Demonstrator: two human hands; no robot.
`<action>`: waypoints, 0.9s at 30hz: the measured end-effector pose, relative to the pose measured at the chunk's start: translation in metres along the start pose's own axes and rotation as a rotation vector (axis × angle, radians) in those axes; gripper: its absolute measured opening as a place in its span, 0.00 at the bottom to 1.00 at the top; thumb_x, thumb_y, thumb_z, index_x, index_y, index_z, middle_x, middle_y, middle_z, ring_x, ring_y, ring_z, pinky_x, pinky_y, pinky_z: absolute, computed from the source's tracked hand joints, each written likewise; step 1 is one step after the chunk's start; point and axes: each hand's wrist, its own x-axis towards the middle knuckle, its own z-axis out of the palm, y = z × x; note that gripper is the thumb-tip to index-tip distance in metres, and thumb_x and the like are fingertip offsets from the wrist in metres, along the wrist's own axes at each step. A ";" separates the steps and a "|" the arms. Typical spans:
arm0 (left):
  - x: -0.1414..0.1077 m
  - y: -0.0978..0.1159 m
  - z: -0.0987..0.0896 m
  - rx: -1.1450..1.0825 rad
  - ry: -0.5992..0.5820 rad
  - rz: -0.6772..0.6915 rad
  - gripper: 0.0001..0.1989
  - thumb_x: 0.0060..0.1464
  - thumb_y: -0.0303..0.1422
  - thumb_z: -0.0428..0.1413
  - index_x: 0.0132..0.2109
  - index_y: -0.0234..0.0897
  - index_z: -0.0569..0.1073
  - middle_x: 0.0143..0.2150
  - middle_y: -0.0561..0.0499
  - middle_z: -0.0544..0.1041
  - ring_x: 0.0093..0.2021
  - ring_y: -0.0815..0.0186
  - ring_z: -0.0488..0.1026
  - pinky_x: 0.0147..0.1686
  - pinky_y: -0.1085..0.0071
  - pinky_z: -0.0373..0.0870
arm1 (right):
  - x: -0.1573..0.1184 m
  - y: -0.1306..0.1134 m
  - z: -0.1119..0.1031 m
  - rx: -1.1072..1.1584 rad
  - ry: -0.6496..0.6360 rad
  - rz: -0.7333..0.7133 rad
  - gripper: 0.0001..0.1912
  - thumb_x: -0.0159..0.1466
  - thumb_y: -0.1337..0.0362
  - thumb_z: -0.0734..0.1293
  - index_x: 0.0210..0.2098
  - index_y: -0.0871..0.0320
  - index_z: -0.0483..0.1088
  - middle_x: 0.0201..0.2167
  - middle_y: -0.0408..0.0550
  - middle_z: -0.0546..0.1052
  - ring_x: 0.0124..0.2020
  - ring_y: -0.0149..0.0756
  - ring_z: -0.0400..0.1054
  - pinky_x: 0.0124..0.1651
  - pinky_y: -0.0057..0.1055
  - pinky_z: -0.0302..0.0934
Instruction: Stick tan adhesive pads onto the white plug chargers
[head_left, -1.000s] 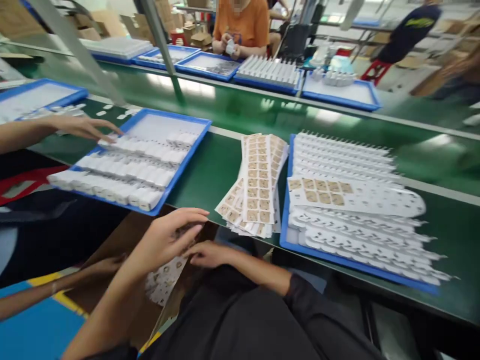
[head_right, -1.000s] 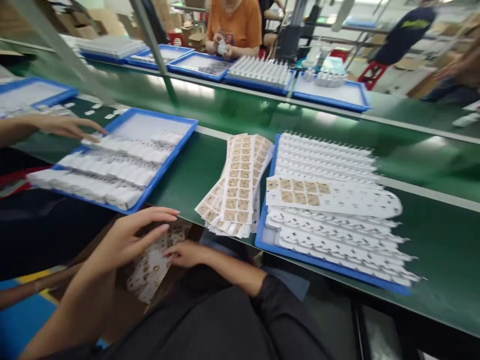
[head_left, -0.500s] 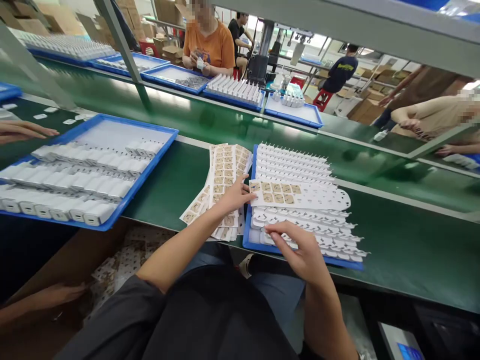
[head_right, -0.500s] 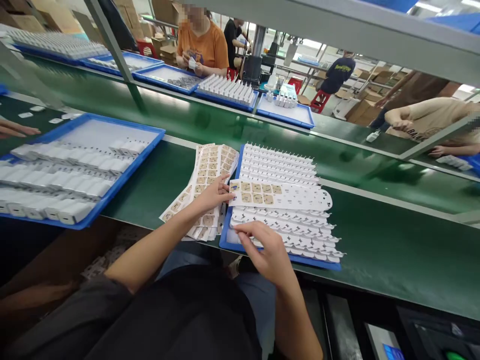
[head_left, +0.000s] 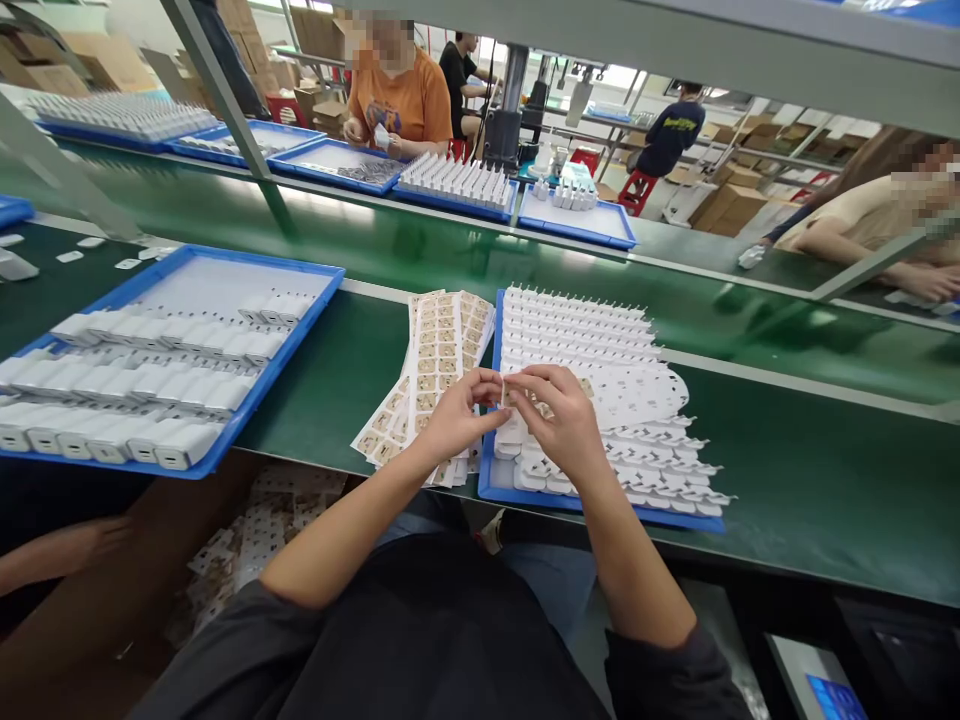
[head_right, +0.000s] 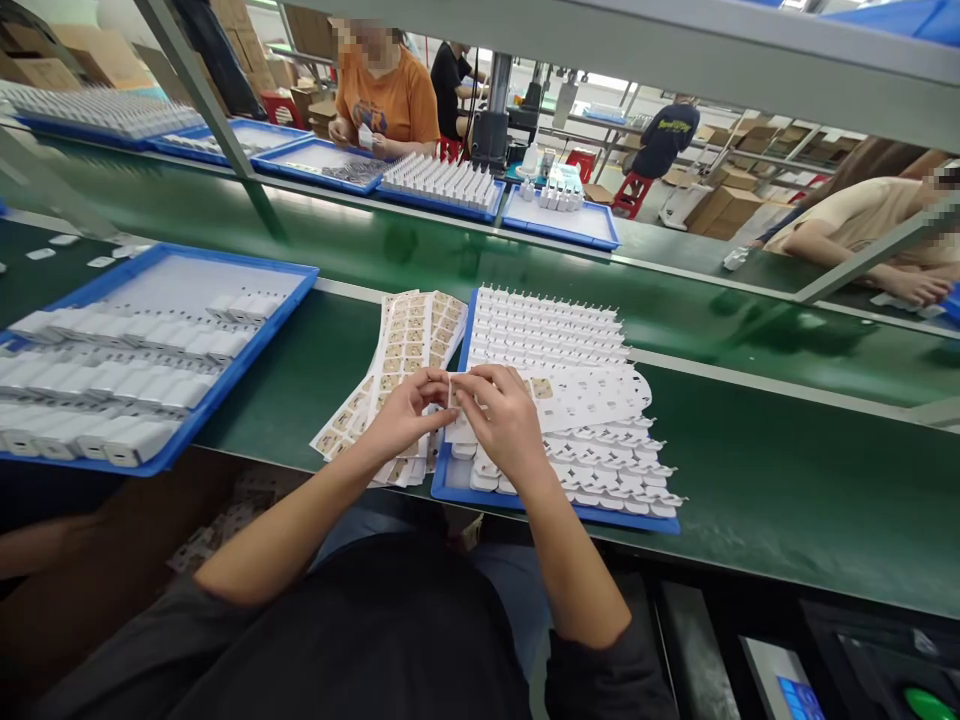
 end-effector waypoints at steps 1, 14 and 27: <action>0.001 0.001 0.000 -0.063 -0.003 -0.027 0.19 0.48 0.37 0.66 0.45 0.39 0.71 0.37 0.50 0.78 0.41 0.63 0.76 0.46 0.66 0.69 | 0.000 0.000 0.000 0.008 0.012 -0.001 0.10 0.70 0.67 0.64 0.47 0.53 0.77 0.42 0.52 0.77 0.46 0.44 0.71 0.49 0.41 0.68; 0.012 0.004 -0.006 -0.214 0.109 -0.164 0.17 0.47 0.45 0.68 0.35 0.34 0.80 0.31 0.51 0.78 0.31 0.69 0.73 0.36 0.70 0.71 | -0.002 -0.001 0.006 -0.009 0.018 -0.023 0.09 0.69 0.67 0.66 0.47 0.54 0.75 0.42 0.51 0.79 0.45 0.44 0.71 0.47 0.42 0.68; 0.013 0.007 -0.008 -0.299 0.137 -0.196 0.20 0.42 0.40 0.71 0.39 0.33 0.76 0.26 0.55 0.77 0.28 0.70 0.74 0.35 0.71 0.72 | -0.001 0.001 0.009 -0.002 0.001 -0.059 0.08 0.67 0.70 0.67 0.44 0.54 0.75 0.38 0.51 0.74 0.41 0.44 0.69 0.43 0.41 0.67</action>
